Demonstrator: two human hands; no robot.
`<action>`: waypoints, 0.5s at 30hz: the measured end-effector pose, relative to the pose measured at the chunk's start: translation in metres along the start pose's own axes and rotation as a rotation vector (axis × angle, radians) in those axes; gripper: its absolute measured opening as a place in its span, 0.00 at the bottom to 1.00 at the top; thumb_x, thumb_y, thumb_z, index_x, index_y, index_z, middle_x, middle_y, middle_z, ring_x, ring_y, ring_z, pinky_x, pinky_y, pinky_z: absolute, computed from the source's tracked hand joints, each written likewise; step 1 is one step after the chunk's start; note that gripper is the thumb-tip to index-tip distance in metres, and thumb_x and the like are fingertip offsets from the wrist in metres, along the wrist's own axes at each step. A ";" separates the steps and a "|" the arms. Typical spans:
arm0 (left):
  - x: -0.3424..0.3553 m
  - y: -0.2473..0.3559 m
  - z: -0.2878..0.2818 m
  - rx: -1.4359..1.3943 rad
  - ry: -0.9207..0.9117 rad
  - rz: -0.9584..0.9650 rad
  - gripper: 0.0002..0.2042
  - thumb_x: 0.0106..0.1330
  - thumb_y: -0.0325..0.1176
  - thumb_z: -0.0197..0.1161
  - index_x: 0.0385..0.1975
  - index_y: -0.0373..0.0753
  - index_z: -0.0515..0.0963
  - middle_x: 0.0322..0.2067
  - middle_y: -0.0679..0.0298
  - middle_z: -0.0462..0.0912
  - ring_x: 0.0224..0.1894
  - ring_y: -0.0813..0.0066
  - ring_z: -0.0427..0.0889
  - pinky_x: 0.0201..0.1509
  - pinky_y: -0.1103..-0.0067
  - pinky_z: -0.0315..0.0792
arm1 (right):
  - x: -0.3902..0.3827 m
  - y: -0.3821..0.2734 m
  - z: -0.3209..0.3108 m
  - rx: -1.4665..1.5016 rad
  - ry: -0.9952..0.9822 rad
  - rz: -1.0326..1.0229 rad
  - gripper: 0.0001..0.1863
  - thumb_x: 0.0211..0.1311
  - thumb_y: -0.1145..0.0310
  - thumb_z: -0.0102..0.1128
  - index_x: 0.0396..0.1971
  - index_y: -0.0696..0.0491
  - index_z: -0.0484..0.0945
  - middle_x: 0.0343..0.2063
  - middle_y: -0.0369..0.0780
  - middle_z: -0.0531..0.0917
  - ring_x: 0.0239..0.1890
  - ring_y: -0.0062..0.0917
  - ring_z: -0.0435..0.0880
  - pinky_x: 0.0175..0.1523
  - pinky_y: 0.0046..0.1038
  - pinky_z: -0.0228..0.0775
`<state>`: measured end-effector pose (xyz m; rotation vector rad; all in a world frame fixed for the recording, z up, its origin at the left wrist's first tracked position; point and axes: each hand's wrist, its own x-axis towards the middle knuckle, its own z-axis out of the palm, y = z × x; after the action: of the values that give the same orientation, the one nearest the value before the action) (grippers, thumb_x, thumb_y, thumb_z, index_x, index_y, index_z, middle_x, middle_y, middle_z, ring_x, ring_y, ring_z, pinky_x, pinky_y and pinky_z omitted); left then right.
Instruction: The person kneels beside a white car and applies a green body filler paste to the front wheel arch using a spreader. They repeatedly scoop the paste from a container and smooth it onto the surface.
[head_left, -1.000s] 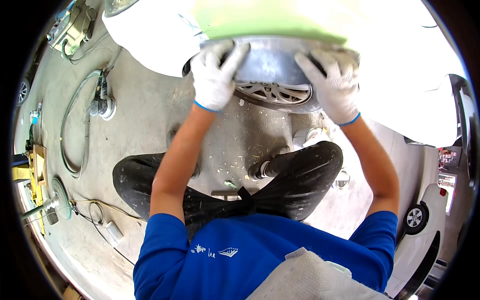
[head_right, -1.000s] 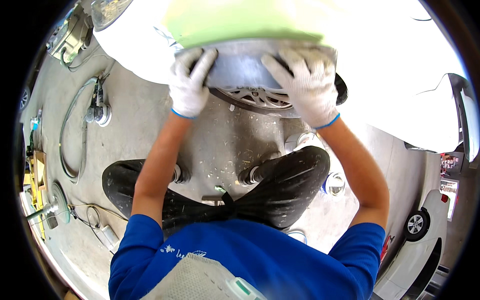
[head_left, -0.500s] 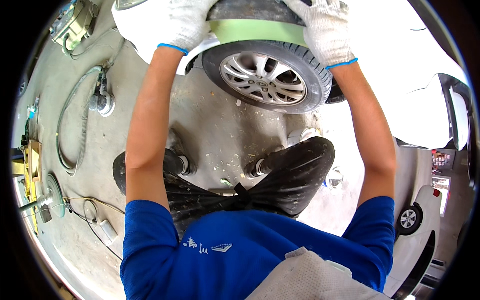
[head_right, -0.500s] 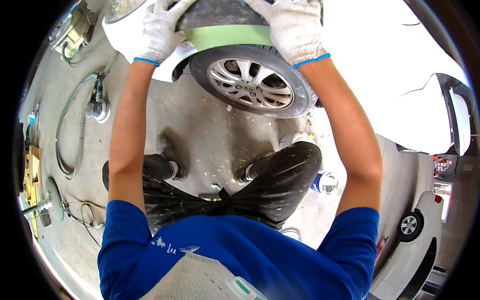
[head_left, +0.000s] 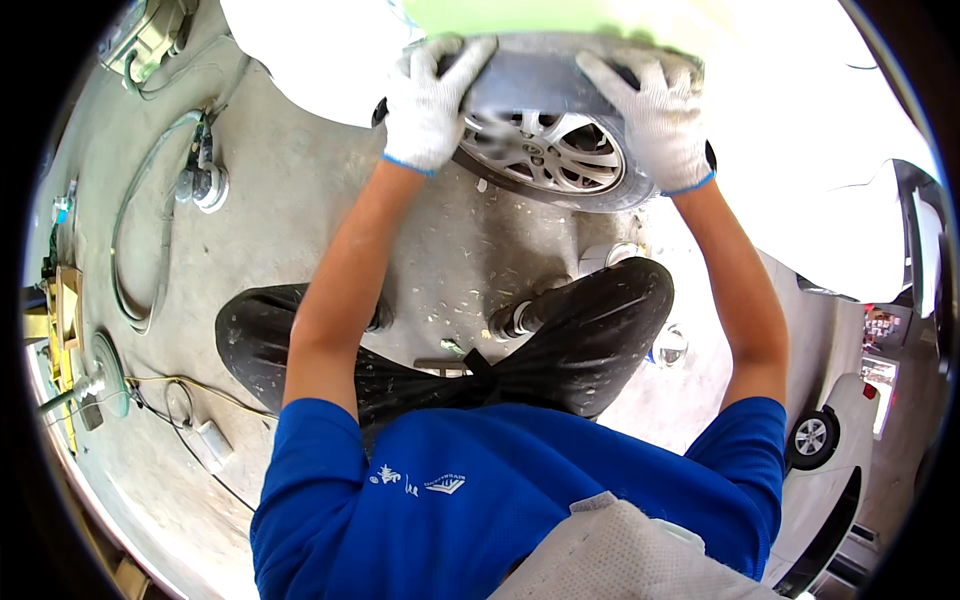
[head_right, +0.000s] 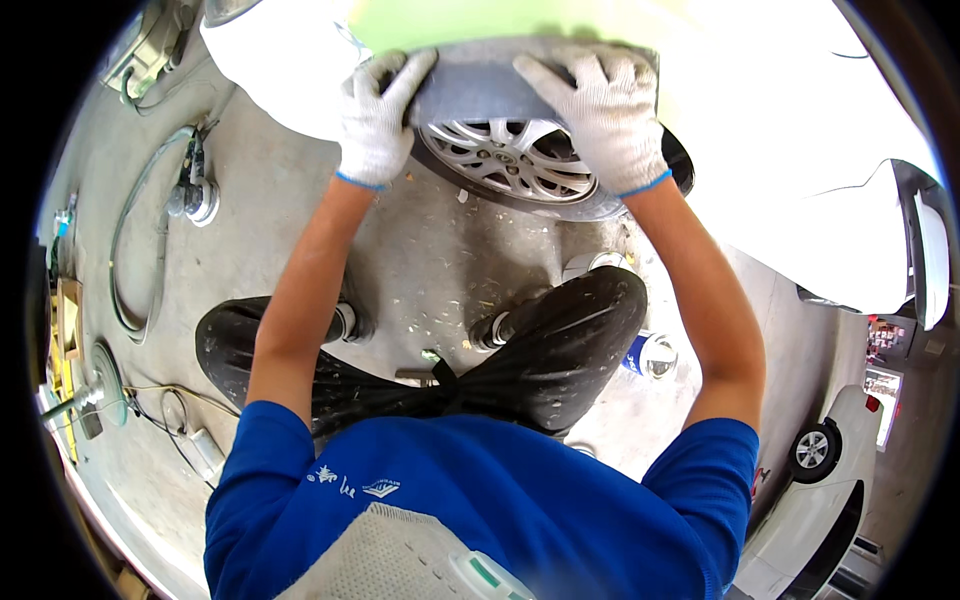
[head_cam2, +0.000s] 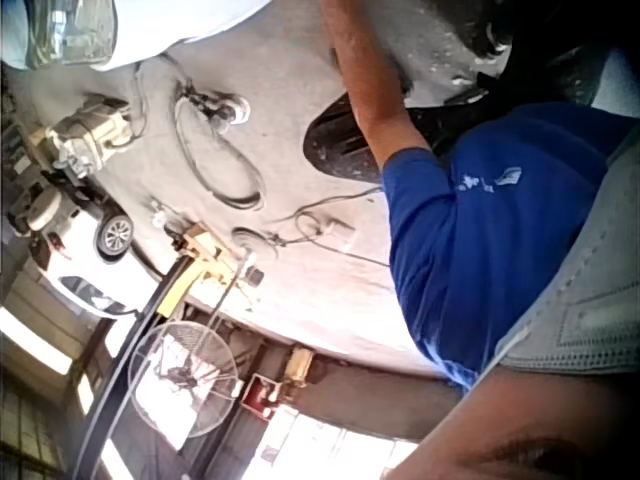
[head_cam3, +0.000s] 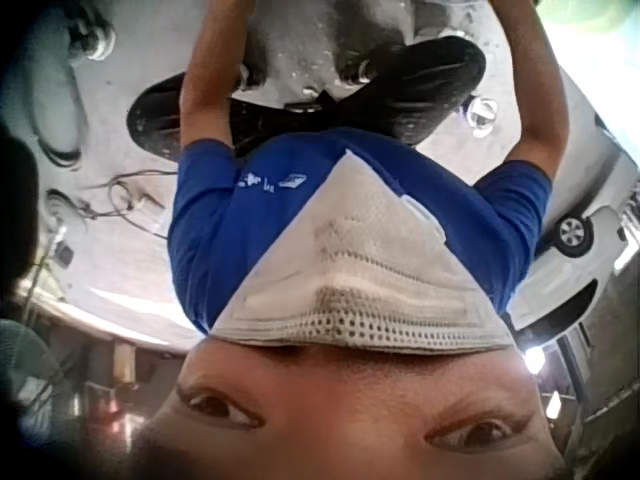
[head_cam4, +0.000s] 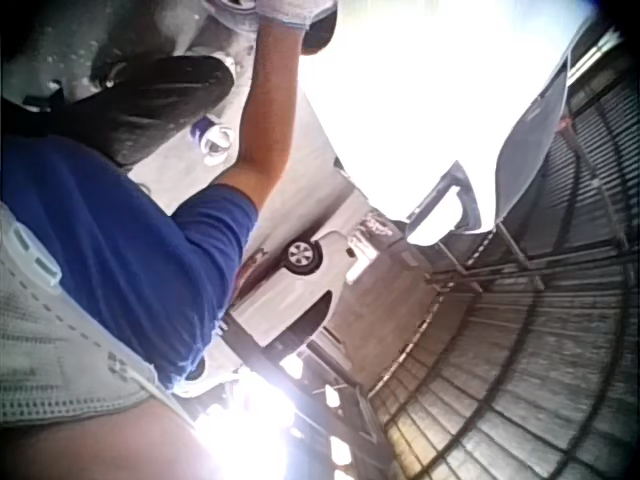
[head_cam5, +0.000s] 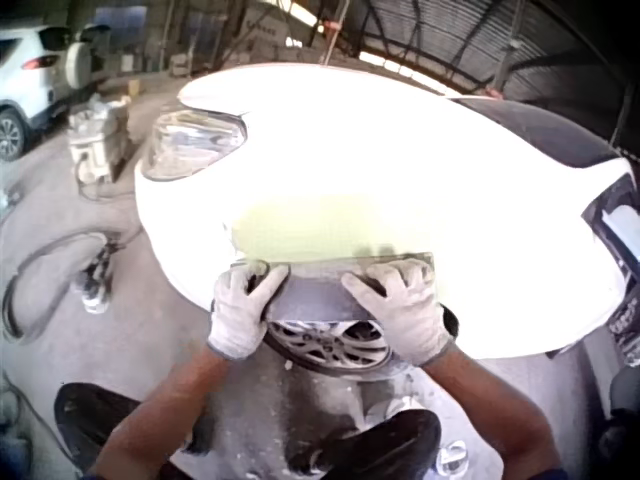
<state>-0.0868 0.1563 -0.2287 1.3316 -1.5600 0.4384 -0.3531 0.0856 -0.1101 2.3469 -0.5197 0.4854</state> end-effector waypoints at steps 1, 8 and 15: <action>-0.004 0.015 -0.010 0.058 -0.052 -0.018 0.36 0.47 0.16 0.66 0.60 0.56 0.81 0.49 0.58 0.78 0.49 0.54 0.78 0.58 0.64 0.75 | -0.004 -0.003 -0.006 0.027 -0.024 -0.014 0.31 0.58 0.75 0.59 0.60 0.31 0.80 0.50 0.34 0.80 0.53 0.36 0.78 0.61 0.47 0.69; 0.085 -0.001 -0.064 0.117 -0.088 0.086 0.40 0.47 0.18 0.73 0.64 0.59 0.77 0.54 0.61 0.79 0.55 0.54 0.76 0.59 0.63 0.75 | 0.060 0.020 -0.043 -0.091 0.048 0.041 0.32 0.56 0.75 0.63 0.61 0.31 0.79 0.53 0.36 0.78 0.54 0.35 0.77 0.62 0.43 0.68; 0.108 -0.016 -0.064 0.219 -0.161 0.088 0.41 0.46 0.21 0.75 0.64 0.61 0.76 0.55 0.62 0.79 0.55 0.54 0.76 0.59 0.63 0.75 | 0.090 0.019 -0.033 -0.098 0.068 0.066 0.32 0.56 0.74 0.63 0.61 0.31 0.79 0.53 0.35 0.79 0.54 0.35 0.77 0.62 0.43 0.68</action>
<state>-0.0328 0.1441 -0.1145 1.4985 -1.7480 0.5822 -0.2922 0.0738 -0.0346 2.2174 -0.5781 0.5559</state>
